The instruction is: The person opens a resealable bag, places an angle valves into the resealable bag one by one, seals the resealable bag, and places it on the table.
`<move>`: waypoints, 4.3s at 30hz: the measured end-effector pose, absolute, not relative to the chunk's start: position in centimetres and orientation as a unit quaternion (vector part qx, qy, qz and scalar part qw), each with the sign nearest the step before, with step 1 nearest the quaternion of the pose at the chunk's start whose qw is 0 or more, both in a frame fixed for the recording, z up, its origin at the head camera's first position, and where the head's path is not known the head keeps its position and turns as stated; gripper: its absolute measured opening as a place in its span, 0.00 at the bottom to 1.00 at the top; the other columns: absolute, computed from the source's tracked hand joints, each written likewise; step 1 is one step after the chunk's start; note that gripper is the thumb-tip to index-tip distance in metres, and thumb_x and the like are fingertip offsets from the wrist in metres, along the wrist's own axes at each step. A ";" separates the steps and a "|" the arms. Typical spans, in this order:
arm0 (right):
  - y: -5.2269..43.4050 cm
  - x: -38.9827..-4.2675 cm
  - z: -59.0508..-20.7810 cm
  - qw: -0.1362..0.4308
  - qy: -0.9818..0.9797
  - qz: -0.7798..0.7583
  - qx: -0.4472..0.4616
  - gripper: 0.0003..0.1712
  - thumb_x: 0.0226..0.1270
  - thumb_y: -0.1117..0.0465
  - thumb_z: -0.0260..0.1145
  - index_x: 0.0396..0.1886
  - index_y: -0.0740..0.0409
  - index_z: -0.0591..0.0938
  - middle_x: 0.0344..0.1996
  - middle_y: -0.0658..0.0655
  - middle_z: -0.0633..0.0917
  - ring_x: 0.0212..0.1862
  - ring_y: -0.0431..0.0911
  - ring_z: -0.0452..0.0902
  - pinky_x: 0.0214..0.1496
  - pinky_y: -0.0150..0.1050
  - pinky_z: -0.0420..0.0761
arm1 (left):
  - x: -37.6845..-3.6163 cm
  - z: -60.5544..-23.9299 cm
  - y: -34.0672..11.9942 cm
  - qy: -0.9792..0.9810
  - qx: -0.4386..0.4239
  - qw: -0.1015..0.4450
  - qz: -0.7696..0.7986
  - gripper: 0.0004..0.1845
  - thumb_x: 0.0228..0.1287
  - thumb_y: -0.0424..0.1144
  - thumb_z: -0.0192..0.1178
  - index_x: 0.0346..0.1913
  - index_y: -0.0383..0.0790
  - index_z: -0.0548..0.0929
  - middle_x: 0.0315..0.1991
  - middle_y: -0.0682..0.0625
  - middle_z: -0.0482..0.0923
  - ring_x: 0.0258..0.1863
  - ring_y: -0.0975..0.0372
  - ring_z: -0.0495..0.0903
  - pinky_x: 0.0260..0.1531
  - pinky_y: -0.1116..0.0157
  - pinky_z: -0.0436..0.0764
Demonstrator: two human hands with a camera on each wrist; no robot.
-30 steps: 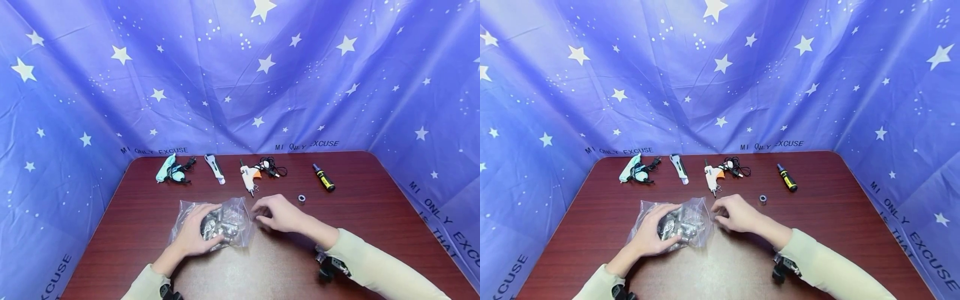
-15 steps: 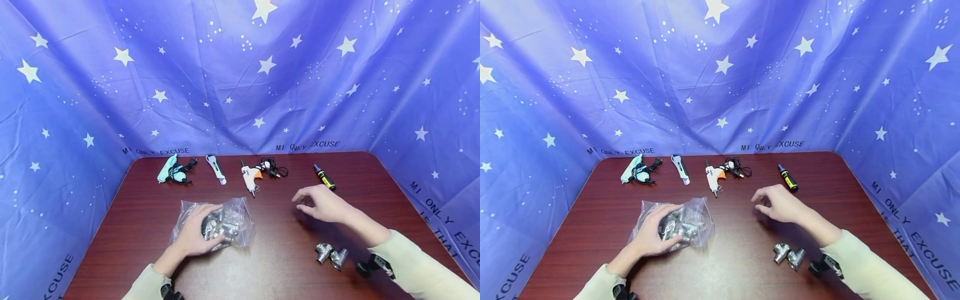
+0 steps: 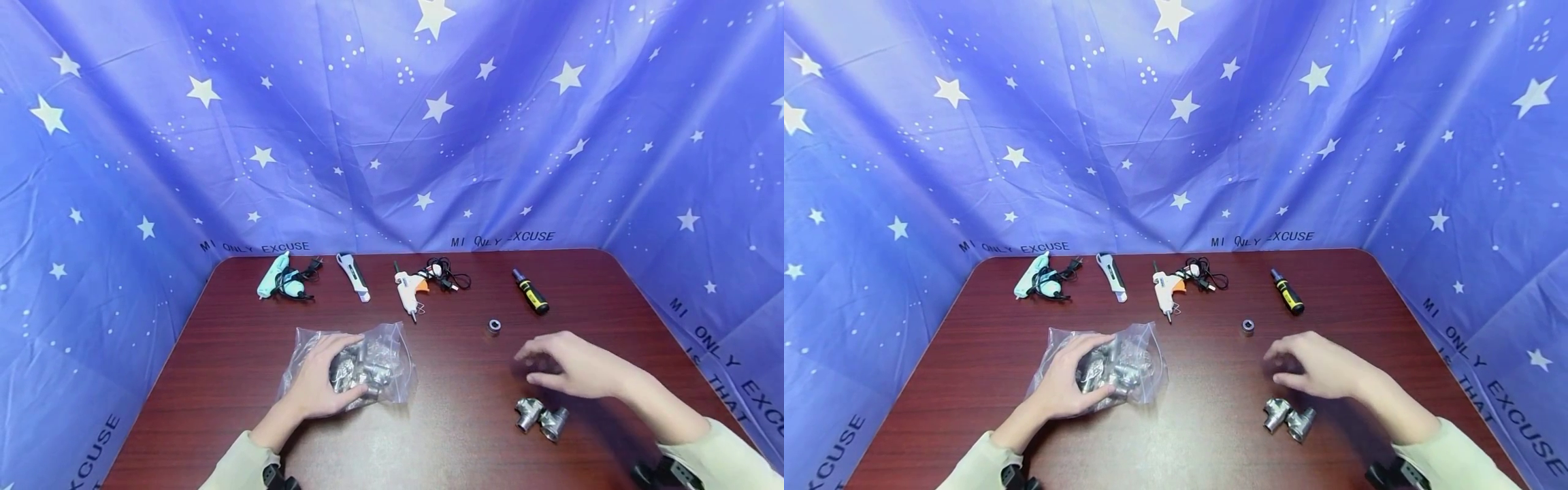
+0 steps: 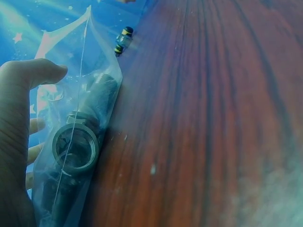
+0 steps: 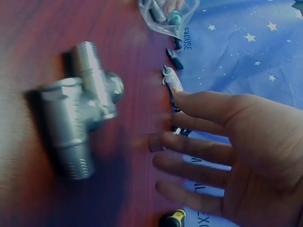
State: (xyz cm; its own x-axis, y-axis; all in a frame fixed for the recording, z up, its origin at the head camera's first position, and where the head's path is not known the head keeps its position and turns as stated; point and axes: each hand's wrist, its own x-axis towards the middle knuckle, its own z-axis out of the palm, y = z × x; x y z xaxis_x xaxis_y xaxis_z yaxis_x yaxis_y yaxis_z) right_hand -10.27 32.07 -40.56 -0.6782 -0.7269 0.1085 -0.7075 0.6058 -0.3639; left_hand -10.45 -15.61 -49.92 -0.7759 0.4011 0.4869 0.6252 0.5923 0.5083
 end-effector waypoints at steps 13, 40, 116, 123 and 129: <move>32.5 -4.9 -43.4 0.027 0.915 -0.167 -0.367 0.32 0.60 0.43 0.81 0.62 0.44 0.84 0.47 0.36 0.80 0.44 0.28 0.74 0.40 0.32 0.79 | -10.4 -49.9 -15.5 -0.878 -0.292 0.167 -0.341 0.44 0.44 0.53 0.81 0.68 0.45 0.82 0.61 0.52 0.84 0.62 0.55 0.81 0.62 0.45 0.81; 30.9 -3.9 -45.8 -0.130 0.903 -0.134 -0.388 0.24 0.48 0.60 0.86 0.36 0.37 0.79 0.35 0.34 0.72 0.33 0.23 0.67 0.33 0.17 0.64 | -10.5 -50.2 -15.5 -0.877 -0.295 0.165 -0.342 0.43 0.46 0.54 0.81 0.69 0.46 0.81 0.62 0.53 0.84 0.62 0.55 0.81 0.63 0.43 0.79; 12.6 -15.1 -44.7 0.059 0.860 -0.325 -0.389 0.12 0.72 0.70 0.65 0.50 0.56 0.85 0.42 0.54 0.93 0.41 0.41 0.91 0.49 0.32 0.89 | -10.7 -49.9 -15.4 -0.875 -0.290 0.166 -0.350 0.44 0.44 0.53 0.81 0.68 0.43 0.82 0.60 0.50 0.85 0.60 0.54 0.82 0.61 0.45 0.81; 18.4 -14.9 -42.8 0.045 0.885 -0.287 -0.364 0.05 0.73 0.66 0.70 0.44 0.55 0.88 0.36 0.50 0.93 0.36 0.35 0.87 0.45 0.38 0.90 | -10.9 -49.9 -15.5 -0.875 -0.292 0.164 -0.350 0.44 0.44 0.52 0.81 0.68 0.43 0.82 0.60 0.50 0.84 0.61 0.55 0.81 0.62 0.45 0.80; 24.5 -12.6 -41.4 0.045 0.910 -0.197 -0.362 0.08 0.67 0.57 0.76 0.44 0.50 0.88 0.37 0.43 0.89 0.39 0.36 0.84 0.43 0.39 0.86 | -10.8 -50.0 -15.5 -0.875 -0.291 0.155 -0.356 0.44 0.44 0.53 0.80 0.69 0.44 0.81 0.61 0.51 0.84 0.61 0.56 0.81 0.64 0.45 0.79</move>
